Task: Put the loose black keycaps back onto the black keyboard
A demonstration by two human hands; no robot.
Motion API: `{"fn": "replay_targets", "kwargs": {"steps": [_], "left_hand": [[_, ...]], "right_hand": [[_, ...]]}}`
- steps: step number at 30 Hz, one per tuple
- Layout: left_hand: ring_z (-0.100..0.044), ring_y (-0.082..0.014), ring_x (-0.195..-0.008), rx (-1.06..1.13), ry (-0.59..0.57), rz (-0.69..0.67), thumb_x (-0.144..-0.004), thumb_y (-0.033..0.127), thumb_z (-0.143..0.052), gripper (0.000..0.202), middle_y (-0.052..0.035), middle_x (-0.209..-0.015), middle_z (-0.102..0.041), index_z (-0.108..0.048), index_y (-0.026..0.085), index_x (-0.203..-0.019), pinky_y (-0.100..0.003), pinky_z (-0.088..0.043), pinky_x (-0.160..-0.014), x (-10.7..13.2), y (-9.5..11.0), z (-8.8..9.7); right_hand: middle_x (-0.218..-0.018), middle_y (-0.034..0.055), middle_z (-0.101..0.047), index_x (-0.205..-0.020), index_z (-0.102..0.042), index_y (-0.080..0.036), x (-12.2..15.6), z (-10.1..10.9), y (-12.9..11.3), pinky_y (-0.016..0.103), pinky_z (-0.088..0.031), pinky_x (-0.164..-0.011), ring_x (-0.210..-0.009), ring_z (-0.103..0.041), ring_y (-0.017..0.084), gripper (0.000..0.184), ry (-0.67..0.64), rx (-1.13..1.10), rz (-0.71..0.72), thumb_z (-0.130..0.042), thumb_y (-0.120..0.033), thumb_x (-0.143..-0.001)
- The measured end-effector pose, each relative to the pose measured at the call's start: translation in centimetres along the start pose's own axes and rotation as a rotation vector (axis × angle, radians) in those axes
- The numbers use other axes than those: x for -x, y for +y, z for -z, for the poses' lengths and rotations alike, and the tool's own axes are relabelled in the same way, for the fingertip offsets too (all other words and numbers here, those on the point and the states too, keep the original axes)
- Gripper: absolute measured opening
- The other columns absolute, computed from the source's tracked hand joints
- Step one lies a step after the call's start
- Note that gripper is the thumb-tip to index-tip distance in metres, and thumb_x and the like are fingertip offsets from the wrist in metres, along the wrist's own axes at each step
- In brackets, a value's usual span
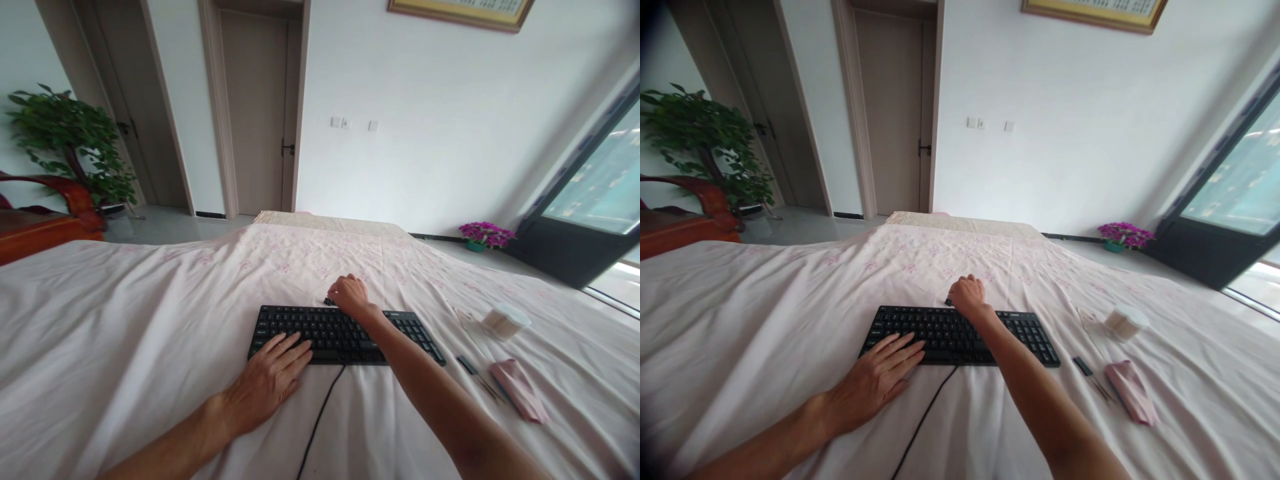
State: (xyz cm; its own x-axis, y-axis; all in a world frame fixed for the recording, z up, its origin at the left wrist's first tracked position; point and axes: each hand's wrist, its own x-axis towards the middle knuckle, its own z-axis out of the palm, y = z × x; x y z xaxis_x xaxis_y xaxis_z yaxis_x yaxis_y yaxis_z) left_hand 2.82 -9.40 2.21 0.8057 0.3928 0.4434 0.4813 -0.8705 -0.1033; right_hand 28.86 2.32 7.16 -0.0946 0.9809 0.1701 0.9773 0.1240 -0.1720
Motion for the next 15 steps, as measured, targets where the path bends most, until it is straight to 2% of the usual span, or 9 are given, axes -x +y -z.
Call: {"fn": "replay_targets", "kwargs": {"steps": [5, 9, 12, 15], "left_hand": [[-0.041, -0.0235, -0.135, 0.085, 0.107, 0.03, -0.093, 0.021, -0.048, 0.049, -0.0105, -0.142, -0.051, -0.042, 0.021, -0.142, -0.047, -0.038, -0.111, 0.0, -0.2, 0.4], [-0.053, -0.0216, -0.124, 0.225, 0.278, 0.153, -0.092, 0.018, -0.049, 0.042, -0.0095, -0.129, -0.061, -0.053, 0.023, -0.133, -0.044, -0.043, -0.107, 0.1, -0.8, -0.2], [-0.061, -0.0201, -0.113, 0.487, 0.39, 0.369, -0.091, 0.021, -0.052, 0.032, -0.0086, -0.119, -0.066, -0.063, 0.023, -0.121, -0.039, -0.047, -0.101, 0.1, -1.4, -0.3], [-0.067, -0.0191, -0.097, 0.93, 0.423, 0.728, -0.09, 0.031, -0.056, 0.027, -0.0081, -0.107, -0.071, -0.065, 0.02, -0.112, -0.034, -0.053, -0.09, -0.6, -2.0, 0.7]], "right_hand": [[-0.09, 0.0094, -0.071, -0.072, -0.076, -0.02, -0.8, -0.6, -1.5, 0.038, -0.034, -0.092, -0.104, -0.053, 0.026, 0.008, -0.033, 0.013, 0.031, -0.069, -0.017, -0.071], [-0.089, 0.0096, -0.072, -0.072, -0.075, -0.019, -0.7, -0.1, -2.0, 0.037, -0.038, -0.089, -0.103, -0.057, 0.027, 0.009, -0.025, -0.054, 0.046, -0.068, -0.014, -0.071], [-0.083, 0.0064, -0.072, -0.083, -0.076, -0.02, -0.2, 1.0, -2.2, 0.029, -0.044, -0.075, -0.085, -0.064, 0.021, 0.013, -0.055, -0.172, 0.073, -0.065, -0.02, -0.076], [-0.078, 0.0019, -0.073, -0.091, -0.075, -0.02, 0.9, 2.2, -3.1, 0.023, -0.046, -0.065, -0.071, -0.065, 0.014, 0.018, -0.094, -0.333, 0.141, -0.061, -0.025, -0.081]]}}
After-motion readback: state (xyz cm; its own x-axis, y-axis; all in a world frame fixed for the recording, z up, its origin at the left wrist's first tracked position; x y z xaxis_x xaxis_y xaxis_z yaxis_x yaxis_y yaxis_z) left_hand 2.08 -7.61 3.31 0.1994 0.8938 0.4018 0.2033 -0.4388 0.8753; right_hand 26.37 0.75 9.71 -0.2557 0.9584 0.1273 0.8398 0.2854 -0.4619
